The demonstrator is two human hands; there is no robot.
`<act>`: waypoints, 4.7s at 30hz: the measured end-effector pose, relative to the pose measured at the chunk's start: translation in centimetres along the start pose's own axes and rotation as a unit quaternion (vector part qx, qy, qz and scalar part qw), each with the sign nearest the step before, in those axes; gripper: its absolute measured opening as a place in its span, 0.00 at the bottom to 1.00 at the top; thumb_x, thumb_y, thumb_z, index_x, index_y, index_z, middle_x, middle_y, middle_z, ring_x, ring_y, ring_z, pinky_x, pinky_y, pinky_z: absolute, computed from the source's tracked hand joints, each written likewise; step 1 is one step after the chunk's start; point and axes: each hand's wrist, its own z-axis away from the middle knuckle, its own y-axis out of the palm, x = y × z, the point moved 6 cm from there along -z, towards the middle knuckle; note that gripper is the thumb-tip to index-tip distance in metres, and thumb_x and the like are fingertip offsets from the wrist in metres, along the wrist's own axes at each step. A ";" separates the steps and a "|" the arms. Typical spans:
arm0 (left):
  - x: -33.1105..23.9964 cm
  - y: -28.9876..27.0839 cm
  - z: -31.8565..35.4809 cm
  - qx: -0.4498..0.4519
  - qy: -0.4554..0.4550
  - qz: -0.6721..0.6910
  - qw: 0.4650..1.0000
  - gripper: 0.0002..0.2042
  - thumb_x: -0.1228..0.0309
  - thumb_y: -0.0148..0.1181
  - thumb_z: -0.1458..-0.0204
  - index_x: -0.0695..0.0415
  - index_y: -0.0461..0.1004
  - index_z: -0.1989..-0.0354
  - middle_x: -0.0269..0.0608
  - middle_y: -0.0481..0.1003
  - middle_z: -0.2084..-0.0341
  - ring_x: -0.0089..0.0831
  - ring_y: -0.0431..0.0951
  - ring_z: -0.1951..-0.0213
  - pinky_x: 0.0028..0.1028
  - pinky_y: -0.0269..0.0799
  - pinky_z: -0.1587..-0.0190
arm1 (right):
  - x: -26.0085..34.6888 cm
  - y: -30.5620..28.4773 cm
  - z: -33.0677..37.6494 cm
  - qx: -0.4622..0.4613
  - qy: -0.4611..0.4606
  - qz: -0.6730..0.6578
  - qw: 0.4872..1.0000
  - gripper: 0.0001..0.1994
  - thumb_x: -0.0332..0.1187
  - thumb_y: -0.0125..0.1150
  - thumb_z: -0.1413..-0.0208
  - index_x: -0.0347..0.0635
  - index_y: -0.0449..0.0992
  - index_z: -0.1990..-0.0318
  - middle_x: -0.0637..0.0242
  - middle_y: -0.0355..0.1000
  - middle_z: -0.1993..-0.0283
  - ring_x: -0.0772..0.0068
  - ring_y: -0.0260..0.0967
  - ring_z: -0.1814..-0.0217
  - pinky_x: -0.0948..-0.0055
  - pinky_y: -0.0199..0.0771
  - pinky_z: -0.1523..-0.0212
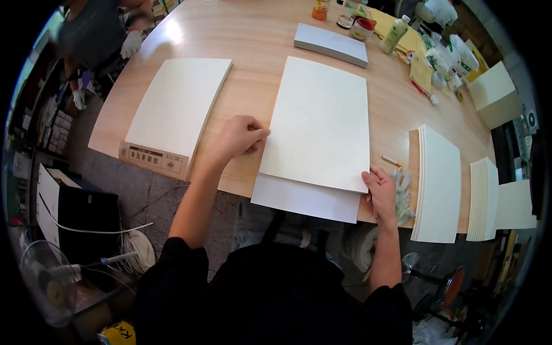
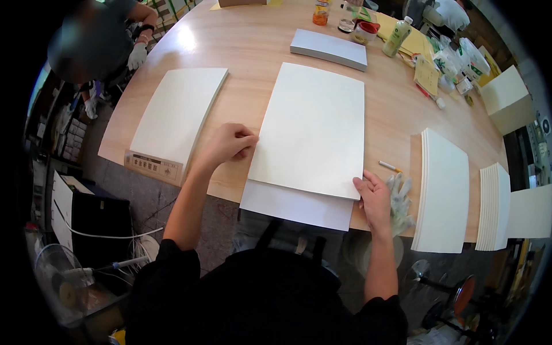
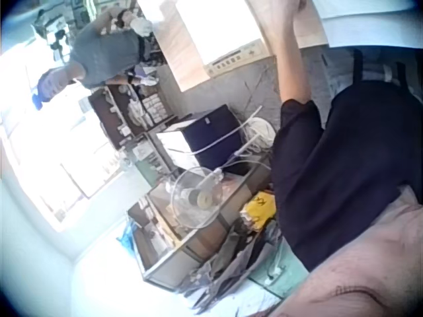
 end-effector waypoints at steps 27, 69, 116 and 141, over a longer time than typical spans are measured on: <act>2.3 3.7 11.4 -0.152 0.252 -0.230 0.927 0.27 0.78 0.74 0.52 0.63 0.78 0.40 0.47 0.70 0.30 0.49 0.63 0.27 0.43 0.62 0.27 | 0.4 -1.2 1.2 -0.068 -0.170 0.159 0.970 0.12 0.30 0.72 0.40 0.32 0.84 0.53 0.64 0.78 0.67 0.76 0.72 0.69 0.75 0.74 0.65; -5.7 10.3 10.6 0.110 0.406 -0.407 0.811 0.47 0.52 0.81 0.61 0.54 0.68 0.30 0.46 0.69 0.30 0.47 0.70 0.32 0.45 0.67 0.34 | 0.8 -2.8 9.6 -0.027 -0.212 0.119 0.970 0.29 0.31 0.73 0.41 0.38 0.73 0.32 0.52 0.70 0.30 0.51 0.71 0.32 0.61 0.72 0.33; -10.6 19.3 -0.7 0.306 0.444 -0.653 0.532 0.39 0.65 0.64 0.40 0.04 0.56 0.28 0.33 0.81 0.60 0.38 0.83 0.58 0.33 0.74 0.50 | 4.8 -1.9 8.3 -0.066 -0.426 0.458 0.778 0.12 0.25 0.68 0.46 0.39 0.82 0.54 0.58 0.77 0.58 0.52 0.75 0.54 0.56 0.76 0.53; -11.2 20.4 1.0 0.236 0.483 -0.703 0.466 0.40 0.65 0.60 0.36 0.09 0.48 0.22 0.38 0.77 0.49 0.39 0.84 0.51 0.37 0.76 0.50 | 1.7 -4.3 6.3 -0.002 -0.388 0.632 0.671 0.04 0.29 0.63 0.47 0.40 0.77 0.65 0.58 0.73 0.62 0.55 0.72 0.55 0.58 0.76 0.53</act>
